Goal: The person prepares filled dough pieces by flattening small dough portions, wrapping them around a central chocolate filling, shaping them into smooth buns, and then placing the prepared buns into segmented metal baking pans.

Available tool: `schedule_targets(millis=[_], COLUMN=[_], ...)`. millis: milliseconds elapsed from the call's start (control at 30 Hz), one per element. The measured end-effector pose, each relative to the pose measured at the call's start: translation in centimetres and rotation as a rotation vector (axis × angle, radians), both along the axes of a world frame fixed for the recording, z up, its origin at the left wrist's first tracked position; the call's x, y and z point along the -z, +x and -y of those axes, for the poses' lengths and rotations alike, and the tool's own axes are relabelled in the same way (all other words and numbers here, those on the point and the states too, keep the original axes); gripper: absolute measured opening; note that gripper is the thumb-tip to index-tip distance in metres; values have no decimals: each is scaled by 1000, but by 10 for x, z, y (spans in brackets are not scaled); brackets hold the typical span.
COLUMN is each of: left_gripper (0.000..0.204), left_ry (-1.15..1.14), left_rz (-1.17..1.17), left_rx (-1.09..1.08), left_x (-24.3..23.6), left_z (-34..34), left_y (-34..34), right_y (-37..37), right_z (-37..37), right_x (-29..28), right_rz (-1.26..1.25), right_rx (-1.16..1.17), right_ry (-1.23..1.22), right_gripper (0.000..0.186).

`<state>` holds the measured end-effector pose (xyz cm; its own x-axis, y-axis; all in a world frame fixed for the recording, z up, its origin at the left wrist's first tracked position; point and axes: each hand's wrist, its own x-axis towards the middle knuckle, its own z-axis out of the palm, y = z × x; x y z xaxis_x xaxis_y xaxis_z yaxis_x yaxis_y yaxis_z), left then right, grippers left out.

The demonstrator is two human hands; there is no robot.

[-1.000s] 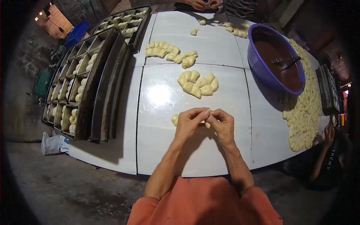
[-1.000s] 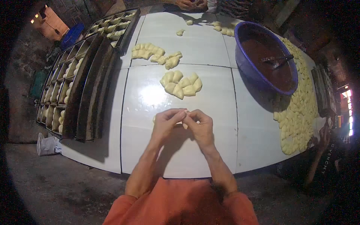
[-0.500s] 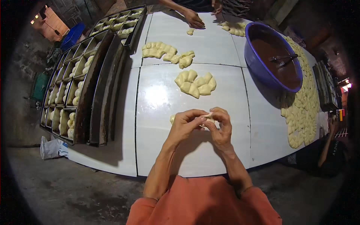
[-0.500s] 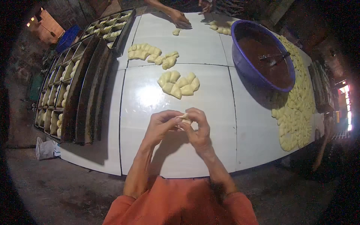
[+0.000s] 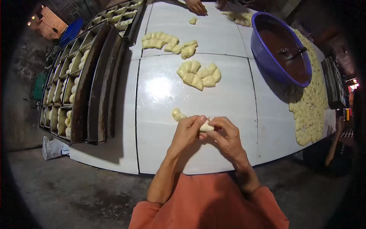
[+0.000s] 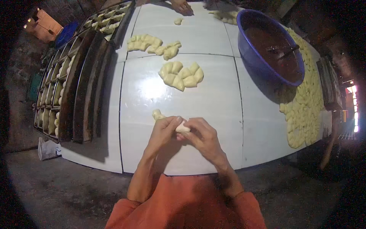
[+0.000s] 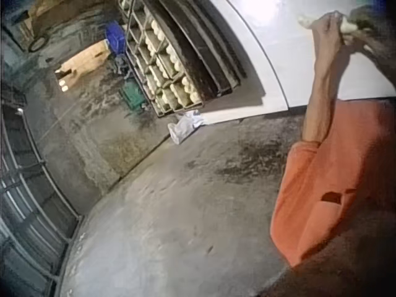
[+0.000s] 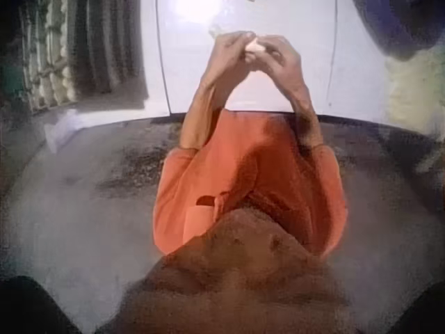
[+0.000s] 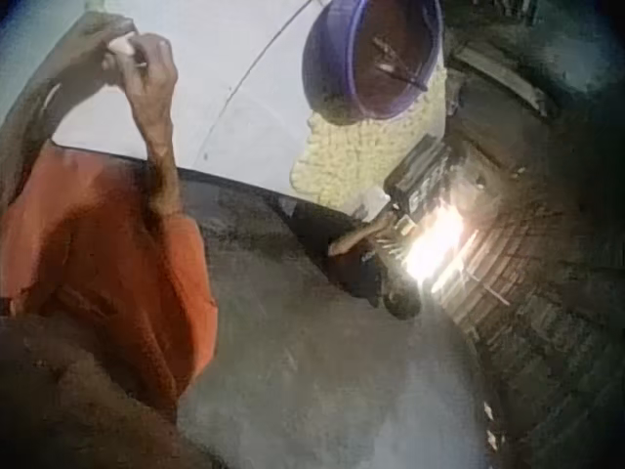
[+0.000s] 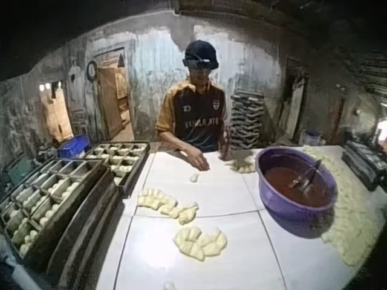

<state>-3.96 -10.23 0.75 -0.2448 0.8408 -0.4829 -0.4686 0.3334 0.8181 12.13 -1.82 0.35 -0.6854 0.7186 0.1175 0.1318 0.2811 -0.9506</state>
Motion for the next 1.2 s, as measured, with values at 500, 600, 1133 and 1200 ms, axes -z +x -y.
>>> schedule_targets(millis=[500, 600, 1133, 1200], left_gripper=[31, 37, 49, 47], left_ry=[-96, 68, 203, 306], left_rz=[-1127, -1308, -1739, -1411], left_rx=[278, 221, 271, 228], left_x=[-13, 7, 79, 41], left_z=[-9, -36, -160, -151], left_y=[22, 4, -32, -17], right_y=[-47, -71, 41, 52], right_z=[-131, -152, -138, -129], right_x=[61, 63, 29, 33], right_rz=[509, 562, -516, -422], right_rx=[473, 472, 329, 341], right_ry=[362, 588, -693, -685], right_gripper=[41, 41, 28, 29])
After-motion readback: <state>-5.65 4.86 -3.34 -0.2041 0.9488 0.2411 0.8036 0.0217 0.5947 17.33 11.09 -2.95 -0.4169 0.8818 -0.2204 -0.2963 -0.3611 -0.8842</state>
